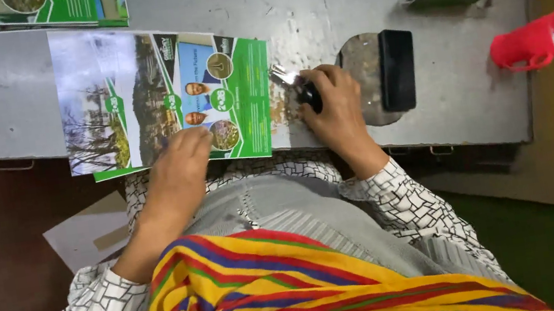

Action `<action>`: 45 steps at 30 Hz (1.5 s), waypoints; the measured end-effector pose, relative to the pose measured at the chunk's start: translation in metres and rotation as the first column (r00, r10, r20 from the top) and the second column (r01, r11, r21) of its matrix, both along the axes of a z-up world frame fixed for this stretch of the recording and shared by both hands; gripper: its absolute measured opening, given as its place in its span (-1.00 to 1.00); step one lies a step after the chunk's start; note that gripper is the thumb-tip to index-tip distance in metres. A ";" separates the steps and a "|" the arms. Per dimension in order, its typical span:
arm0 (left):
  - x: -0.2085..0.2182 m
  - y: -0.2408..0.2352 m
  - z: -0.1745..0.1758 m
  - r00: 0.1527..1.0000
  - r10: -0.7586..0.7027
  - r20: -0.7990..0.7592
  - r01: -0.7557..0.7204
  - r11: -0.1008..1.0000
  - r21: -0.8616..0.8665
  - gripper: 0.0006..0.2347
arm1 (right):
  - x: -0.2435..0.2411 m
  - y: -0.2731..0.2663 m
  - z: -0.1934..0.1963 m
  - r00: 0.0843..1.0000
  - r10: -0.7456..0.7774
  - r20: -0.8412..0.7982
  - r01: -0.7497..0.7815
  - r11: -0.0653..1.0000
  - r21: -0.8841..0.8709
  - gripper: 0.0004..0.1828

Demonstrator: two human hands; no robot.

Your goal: Punching holes in the top of printed calendars using a hand-held hole puncher and organizing them into stacks.

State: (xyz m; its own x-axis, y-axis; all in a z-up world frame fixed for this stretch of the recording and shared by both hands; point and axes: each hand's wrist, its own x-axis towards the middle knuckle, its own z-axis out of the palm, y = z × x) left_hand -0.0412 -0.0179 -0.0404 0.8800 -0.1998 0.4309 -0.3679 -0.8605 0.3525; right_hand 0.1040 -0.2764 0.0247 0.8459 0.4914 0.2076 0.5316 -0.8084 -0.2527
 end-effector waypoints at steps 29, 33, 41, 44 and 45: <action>0.007 -0.007 -0.001 0.986 0.013 -0.168 -0.035 0.991 -0.130 -0.69 | 0.039 0.040 0.123 0.953 0.302 0.000 -0.300 0.948 -0.105 -0.64; 0.008 -0.005 0.005 0.986 -0.003 -0.168 -0.023 0.988 -0.150 -0.86 | 0.025 0.082 0.127 0.870 0.487 0.077 -0.475 0.869 -0.136 -0.66; 0.002 -0.009 -0.002 0.990 0.007 -0.138 -0.032 0.984 -0.176 -0.79 | 0.057 0.164 0.081 0.807 0.588 0.057 -0.572 0.801 -0.176 -0.79; 0.014 -0.006 -0.022 0.999 0.007 0.035 -0.004 0.995 -0.096 -0.87 | 0.129 0.181 0.005 0.857 0.495 0.145 -0.447 0.853 -0.269 -0.69; 0.014 -0.007 -0.022 0.988 0.018 0.156 -0.004 0.996 -0.090 -0.86 | 0.156 0.177 -0.026 0.878 0.445 0.175 -0.384 0.875 -0.296 -0.60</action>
State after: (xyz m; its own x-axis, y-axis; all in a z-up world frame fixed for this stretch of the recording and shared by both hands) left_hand -0.0274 -0.0246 -0.0629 0.8023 -0.1446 0.5792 -0.4149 -0.8326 0.3669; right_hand 0.2597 -0.0993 -0.0008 0.4955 0.8460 0.1971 0.8492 -0.5195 0.0952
